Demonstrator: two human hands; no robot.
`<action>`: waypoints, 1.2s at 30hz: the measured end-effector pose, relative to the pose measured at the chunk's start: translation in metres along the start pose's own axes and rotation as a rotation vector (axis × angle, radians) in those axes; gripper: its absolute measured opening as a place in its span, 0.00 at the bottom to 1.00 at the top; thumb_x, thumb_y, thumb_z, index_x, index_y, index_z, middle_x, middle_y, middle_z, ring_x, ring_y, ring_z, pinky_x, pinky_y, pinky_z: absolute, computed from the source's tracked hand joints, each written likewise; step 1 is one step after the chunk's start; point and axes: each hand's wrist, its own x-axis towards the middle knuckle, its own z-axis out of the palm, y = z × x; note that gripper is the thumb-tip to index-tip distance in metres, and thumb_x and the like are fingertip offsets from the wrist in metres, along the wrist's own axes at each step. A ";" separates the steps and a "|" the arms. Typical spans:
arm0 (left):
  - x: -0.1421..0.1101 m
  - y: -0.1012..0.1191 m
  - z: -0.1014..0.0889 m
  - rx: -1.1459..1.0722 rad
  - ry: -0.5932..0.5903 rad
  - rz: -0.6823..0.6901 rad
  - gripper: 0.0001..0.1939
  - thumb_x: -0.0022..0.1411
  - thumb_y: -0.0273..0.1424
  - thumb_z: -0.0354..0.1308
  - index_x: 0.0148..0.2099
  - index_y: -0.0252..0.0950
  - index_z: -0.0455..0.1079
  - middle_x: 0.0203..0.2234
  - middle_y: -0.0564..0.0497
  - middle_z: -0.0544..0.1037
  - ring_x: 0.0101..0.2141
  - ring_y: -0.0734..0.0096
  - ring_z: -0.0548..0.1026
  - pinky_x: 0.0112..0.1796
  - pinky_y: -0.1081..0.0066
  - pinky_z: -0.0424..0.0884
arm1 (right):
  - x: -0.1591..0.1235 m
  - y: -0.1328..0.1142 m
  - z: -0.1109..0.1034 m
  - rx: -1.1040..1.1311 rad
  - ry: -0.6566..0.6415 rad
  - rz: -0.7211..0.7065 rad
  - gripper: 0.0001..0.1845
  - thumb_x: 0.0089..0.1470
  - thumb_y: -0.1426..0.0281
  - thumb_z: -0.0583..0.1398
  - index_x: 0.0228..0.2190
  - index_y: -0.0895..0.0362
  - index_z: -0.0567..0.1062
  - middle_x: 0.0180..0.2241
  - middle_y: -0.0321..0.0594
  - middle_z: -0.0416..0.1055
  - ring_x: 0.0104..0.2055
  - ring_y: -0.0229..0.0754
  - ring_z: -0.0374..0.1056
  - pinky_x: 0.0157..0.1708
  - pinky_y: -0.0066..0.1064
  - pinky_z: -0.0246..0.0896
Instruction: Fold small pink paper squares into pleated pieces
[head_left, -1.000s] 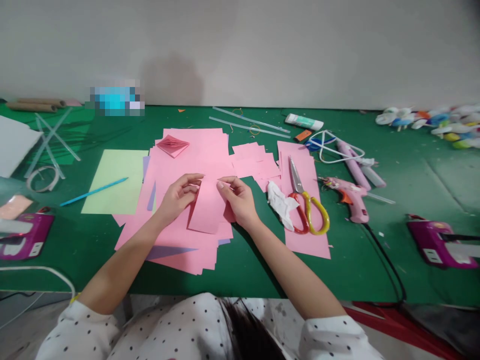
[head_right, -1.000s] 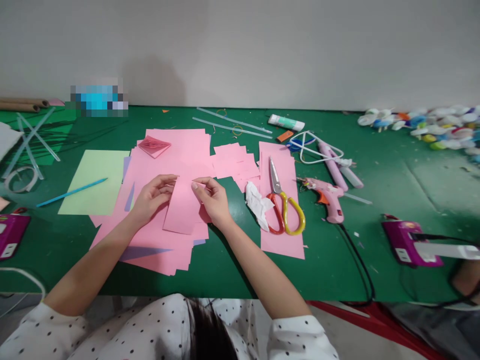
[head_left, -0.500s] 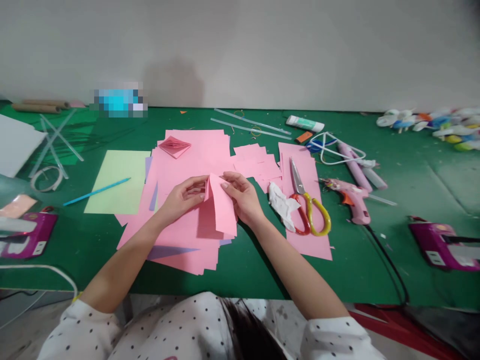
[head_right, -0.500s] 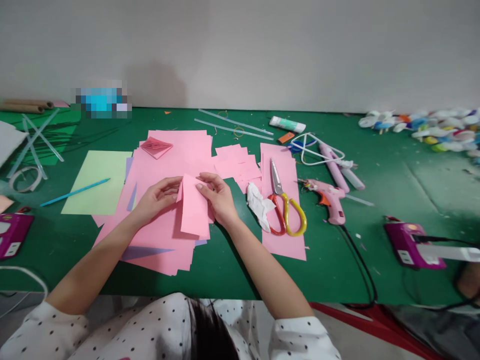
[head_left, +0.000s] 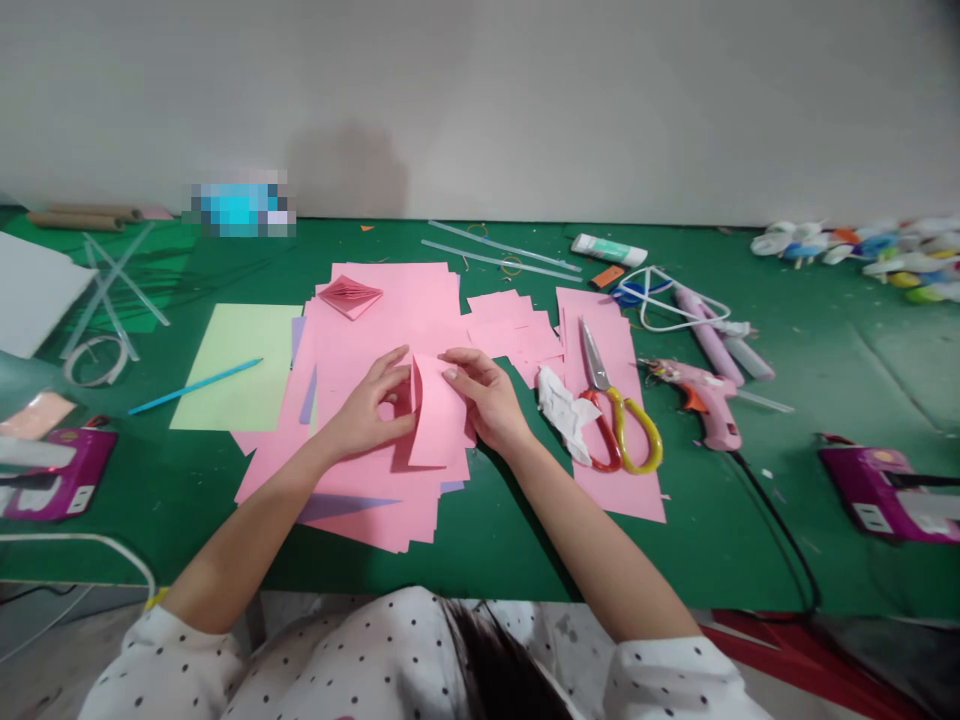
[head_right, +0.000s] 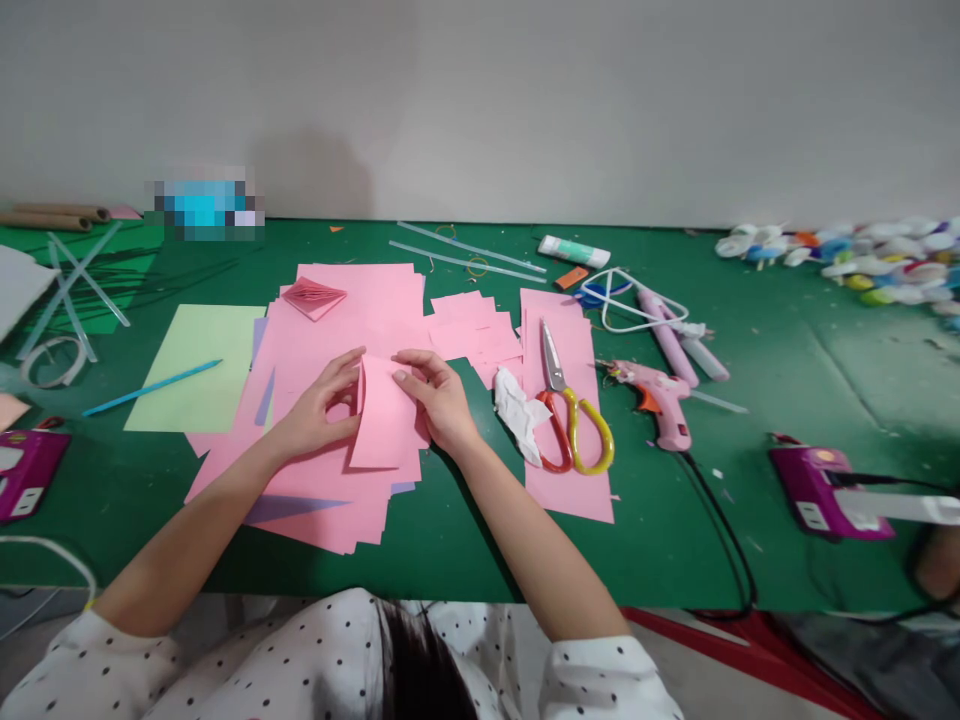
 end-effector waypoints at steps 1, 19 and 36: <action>0.000 0.001 -0.001 0.002 -0.015 -0.005 0.27 0.57 0.31 0.64 0.60 0.42 0.71 0.70 0.42 0.53 0.67 0.48 0.58 0.57 0.55 0.70 | 0.000 0.000 0.000 0.002 0.002 -0.005 0.19 0.39 0.64 0.73 0.35 0.52 0.78 0.43 0.38 0.77 0.40 0.39 0.71 0.43 0.34 0.69; 0.006 0.008 -0.003 -0.191 -0.017 -0.045 0.26 0.63 0.30 0.58 0.63 0.37 0.68 0.61 0.41 0.71 0.58 0.55 0.71 0.57 0.57 0.69 | -0.003 0.002 -0.001 0.031 -0.070 -0.043 0.15 0.46 0.69 0.67 0.39 0.50 0.81 0.49 0.38 0.79 0.37 0.39 0.73 0.38 0.33 0.68; 0.006 0.008 -0.003 -0.256 0.053 -0.157 0.16 0.59 0.34 0.63 0.49 0.34 0.78 0.44 0.42 0.82 0.42 0.58 0.79 0.44 0.62 0.74 | -0.002 0.005 -0.004 -0.152 -0.190 -0.091 0.12 0.44 0.67 0.71 0.35 0.50 0.84 0.39 0.38 0.82 0.39 0.41 0.76 0.40 0.34 0.70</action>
